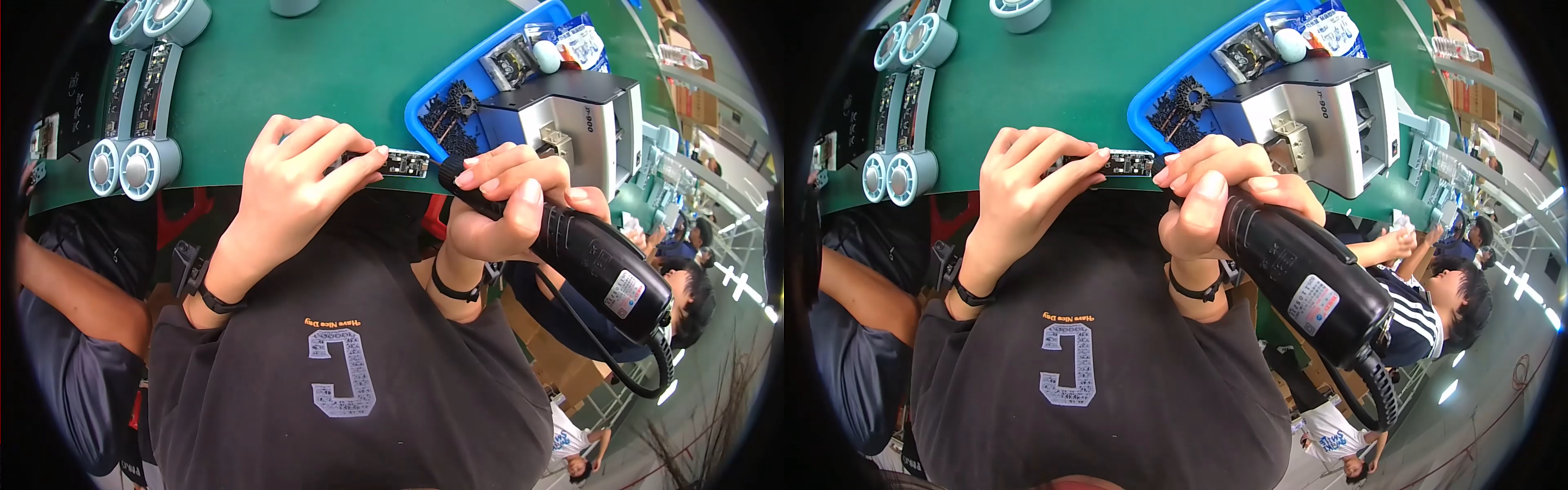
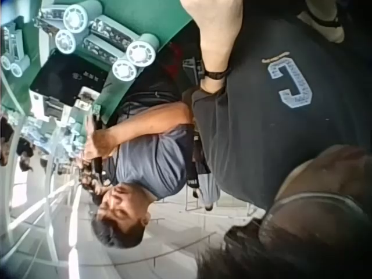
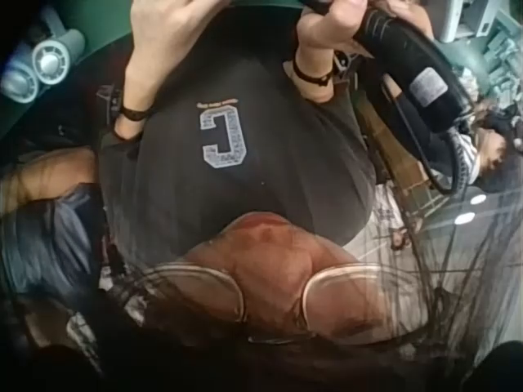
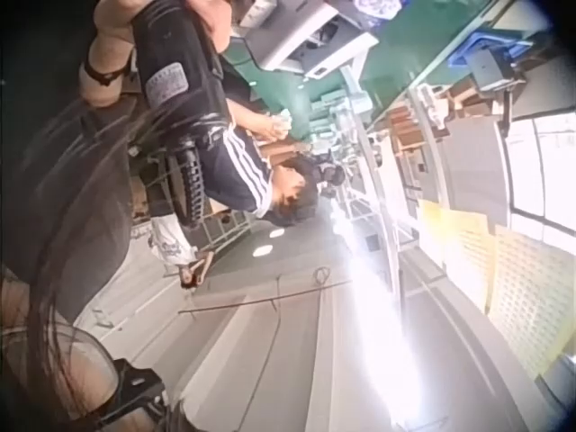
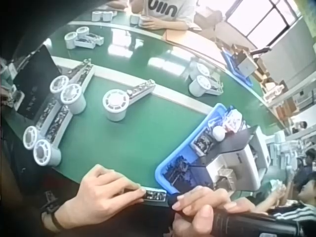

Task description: The person picks up a circuit board and a fan component, aligns them, and drives screws into the assembly using a power screwdriver. They repeat this process for multiple units, placing each finished assembly on the green work surface before starting the next.

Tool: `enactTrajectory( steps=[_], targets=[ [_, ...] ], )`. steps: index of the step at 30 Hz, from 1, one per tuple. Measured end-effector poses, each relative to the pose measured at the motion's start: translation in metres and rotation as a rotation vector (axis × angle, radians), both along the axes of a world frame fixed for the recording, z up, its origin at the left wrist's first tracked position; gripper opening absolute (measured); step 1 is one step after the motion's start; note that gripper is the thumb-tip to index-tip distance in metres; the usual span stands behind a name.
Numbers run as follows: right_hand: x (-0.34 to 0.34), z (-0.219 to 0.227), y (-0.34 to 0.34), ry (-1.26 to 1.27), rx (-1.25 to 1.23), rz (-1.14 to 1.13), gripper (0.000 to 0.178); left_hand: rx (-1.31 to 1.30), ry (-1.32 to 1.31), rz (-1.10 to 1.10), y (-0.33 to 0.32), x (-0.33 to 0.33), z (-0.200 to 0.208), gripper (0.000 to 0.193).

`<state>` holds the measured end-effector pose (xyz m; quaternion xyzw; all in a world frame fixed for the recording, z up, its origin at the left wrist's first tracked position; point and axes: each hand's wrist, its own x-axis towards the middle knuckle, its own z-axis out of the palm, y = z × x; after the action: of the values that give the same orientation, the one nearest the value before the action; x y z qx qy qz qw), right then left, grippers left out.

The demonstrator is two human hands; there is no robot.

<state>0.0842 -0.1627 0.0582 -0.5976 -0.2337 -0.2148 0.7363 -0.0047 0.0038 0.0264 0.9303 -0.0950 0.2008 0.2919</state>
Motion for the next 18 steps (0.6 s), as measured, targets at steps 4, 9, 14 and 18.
enactTrajectory(
  steps=[4, 9, 14, 18],
  targets=[
    [0.001, -0.001, 0.003, 0.003, 0.023, -0.005, 0.044, 0.02, -0.014, 0.017, -0.001, 0.0, -0.002, 0.022],
    [0.002, -0.004, 0.003, 0.012, 0.05, -0.027, 0.044, 0.009, -0.003, -0.004, 0.0, 0.001, 0.001, 0.028],
    [0.006, -0.004, -0.004, -0.018, -0.004, 0.008, 0.04, -0.008, -0.012, -0.009, -0.002, 0.003, 0.002, 0.026],
    [0.005, 0.016, -0.017, 0.019, 0.011, -0.074, 0.042, 0.003, -0.016, -0.012, -0.004, 0.004, 0.006, 0.025]
  ],
)
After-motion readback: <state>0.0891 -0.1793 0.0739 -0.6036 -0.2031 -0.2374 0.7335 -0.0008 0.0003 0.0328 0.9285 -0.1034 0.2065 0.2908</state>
